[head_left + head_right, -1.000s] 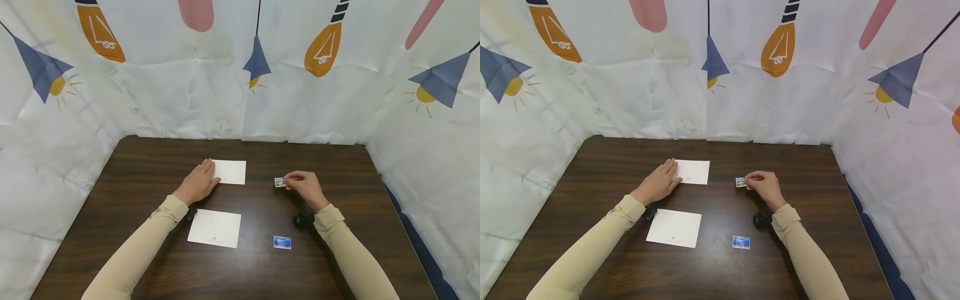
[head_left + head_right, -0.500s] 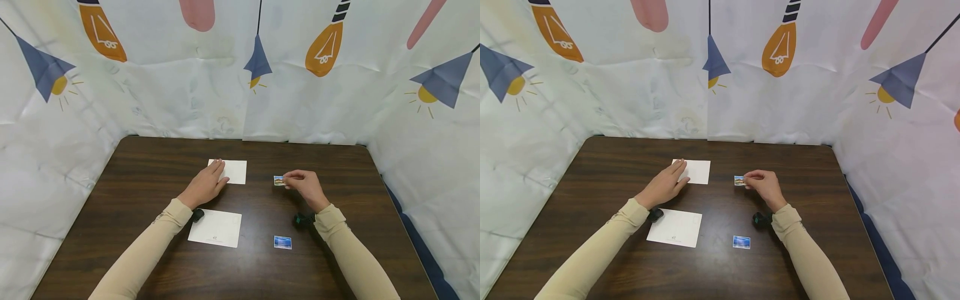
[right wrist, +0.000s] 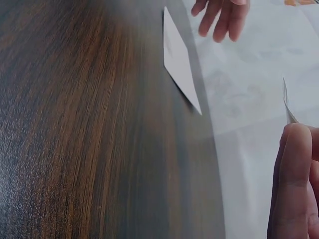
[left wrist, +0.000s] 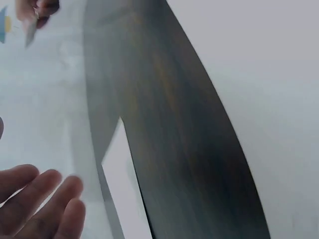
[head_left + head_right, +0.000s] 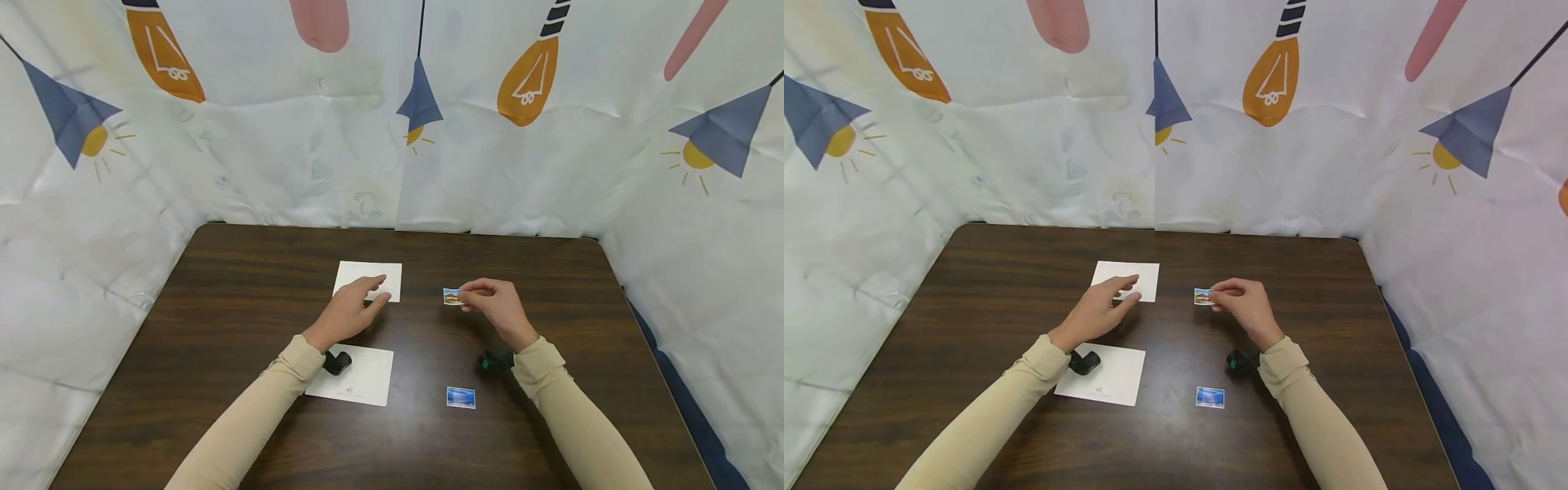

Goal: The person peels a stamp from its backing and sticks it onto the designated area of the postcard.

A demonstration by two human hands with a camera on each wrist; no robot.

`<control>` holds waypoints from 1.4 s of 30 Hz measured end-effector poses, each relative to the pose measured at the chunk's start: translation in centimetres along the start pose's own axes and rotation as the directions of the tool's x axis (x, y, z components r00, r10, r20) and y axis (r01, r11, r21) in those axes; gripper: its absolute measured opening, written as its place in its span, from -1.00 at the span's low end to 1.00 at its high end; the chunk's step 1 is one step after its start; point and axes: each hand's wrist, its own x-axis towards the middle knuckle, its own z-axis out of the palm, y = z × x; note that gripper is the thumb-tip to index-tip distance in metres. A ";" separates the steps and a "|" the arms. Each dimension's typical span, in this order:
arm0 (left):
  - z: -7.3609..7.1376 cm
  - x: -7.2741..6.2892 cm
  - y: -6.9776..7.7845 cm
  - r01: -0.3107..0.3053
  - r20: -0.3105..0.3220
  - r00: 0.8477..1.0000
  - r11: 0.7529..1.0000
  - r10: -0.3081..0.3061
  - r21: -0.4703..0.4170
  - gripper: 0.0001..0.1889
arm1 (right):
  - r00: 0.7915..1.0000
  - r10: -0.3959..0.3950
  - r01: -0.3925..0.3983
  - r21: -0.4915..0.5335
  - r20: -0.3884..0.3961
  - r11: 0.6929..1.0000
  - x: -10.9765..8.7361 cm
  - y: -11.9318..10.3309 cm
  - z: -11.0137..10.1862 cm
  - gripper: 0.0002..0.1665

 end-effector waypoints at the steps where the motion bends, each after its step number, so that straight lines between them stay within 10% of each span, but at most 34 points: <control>1: 0.2 0.0 0.2 0.015 0.011 1.000 0.999 -0.015 -0.036 -0.48 | 1.000 -0.001 0.001 0.004 0.003 1.000 -0.1 0.0 0.0 -0.59; 19: 2.8 1.1 3.2 0.211 0.118 0.977 0.874 -0.177 -0.437 -0.58 | 0.999 -0.010 0.009 0.034 0.041 0.999 -0.6 -0.2 0.6 -0.60; 31: 4.1 1.5 4.7 0.310 0.173 0.950 0.735 -0.259 -0.603 -0.55 | 0.999 0.004 -0.007 0.050 0.045 0.999 -0.8 -0.2 1.4 -0.66; 42: 4.9 1.6 5.0 0.339 0.199 0.940 0.685 -0.278 -0.645 -0.66 | 0.997 0.018 -0.018 0.002 0.070 1.000 -1.2 0.0 1.7 -0.67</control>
